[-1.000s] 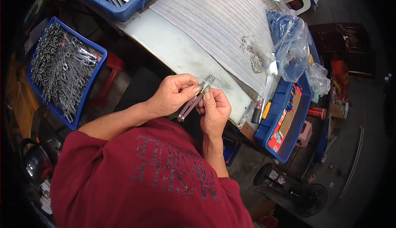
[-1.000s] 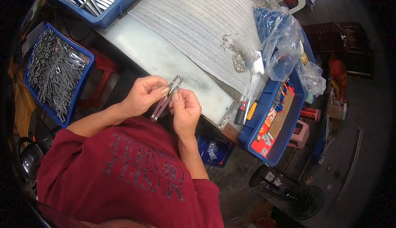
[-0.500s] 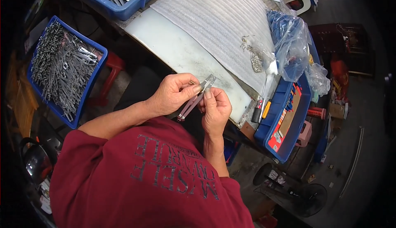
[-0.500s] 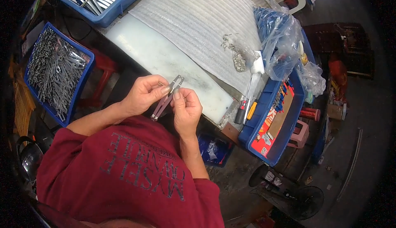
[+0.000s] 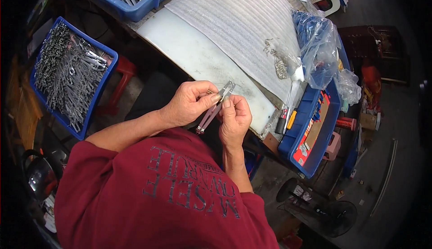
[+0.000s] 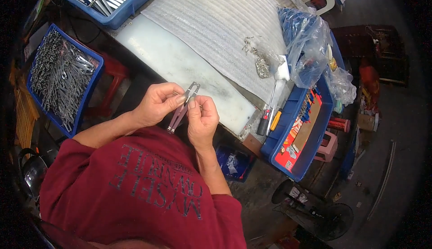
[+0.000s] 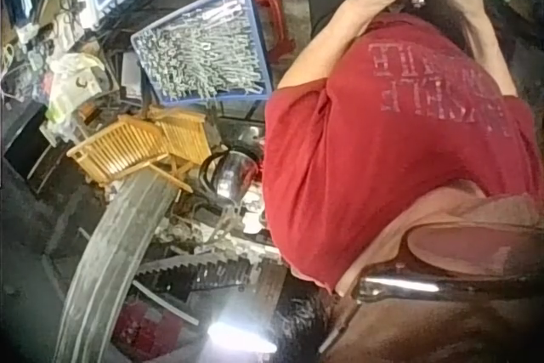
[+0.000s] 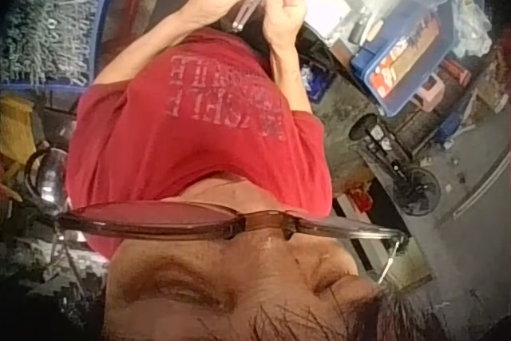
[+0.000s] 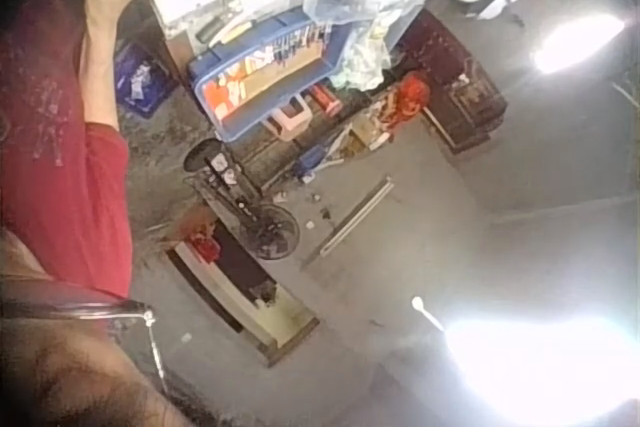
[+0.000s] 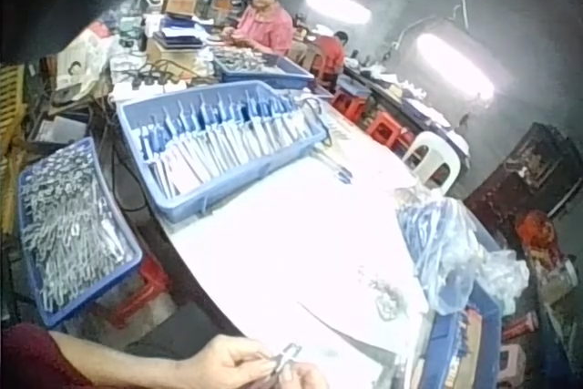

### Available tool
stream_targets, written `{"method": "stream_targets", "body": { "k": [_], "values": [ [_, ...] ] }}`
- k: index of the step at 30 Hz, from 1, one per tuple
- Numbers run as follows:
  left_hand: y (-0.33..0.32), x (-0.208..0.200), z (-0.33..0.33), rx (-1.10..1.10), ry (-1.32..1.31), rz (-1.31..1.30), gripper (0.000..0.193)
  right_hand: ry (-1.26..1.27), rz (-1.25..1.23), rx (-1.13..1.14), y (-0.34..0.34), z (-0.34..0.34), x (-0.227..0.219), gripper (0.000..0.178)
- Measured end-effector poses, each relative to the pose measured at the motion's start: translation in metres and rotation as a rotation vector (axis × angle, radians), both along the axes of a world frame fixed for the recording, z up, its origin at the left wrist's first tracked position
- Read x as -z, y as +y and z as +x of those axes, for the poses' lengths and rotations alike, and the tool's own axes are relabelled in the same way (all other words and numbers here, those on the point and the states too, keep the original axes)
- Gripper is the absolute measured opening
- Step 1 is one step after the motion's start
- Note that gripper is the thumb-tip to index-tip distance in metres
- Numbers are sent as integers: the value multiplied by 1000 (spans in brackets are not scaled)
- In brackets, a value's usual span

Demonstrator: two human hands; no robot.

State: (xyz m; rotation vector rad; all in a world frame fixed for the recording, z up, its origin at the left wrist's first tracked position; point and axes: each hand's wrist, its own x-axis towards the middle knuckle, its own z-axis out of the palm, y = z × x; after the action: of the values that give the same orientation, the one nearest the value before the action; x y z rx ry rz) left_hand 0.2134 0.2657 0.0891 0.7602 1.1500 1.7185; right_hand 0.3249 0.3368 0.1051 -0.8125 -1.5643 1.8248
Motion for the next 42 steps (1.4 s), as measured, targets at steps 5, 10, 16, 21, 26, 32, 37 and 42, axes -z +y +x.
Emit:
{"method": "stream_targets", "body": {
  "k": [5,10,16,21,26,32,37,42],
  "values": [
    [-3,5,-4,28,77,-30,11,-24,24,-3,0,-5,4,11],
    [0,0,-4,31,-3,6,11,32,-58,6,0,-6,6,11],
    [1,-1,-2,113,-235,75,12,141,-54,18,3,-5,3,11],
    [2,2,-6,226,-400,28,14,209,-68,-12,5,-6,-2,12],
    [2,0,-9,177,-84,-62,16,96,161,32,13,3,16,17],
    [0,-10,-16,-225,1033,237,27,163,-29,162,13,13,10,26],
    [-1,-14,-15,-216,1135,272,27,212,-60,42,13,20,8,29],
    [-1,-14,-15,-210,1215,262,27,246,-99,62,13,22,9,28]
  ]
}}
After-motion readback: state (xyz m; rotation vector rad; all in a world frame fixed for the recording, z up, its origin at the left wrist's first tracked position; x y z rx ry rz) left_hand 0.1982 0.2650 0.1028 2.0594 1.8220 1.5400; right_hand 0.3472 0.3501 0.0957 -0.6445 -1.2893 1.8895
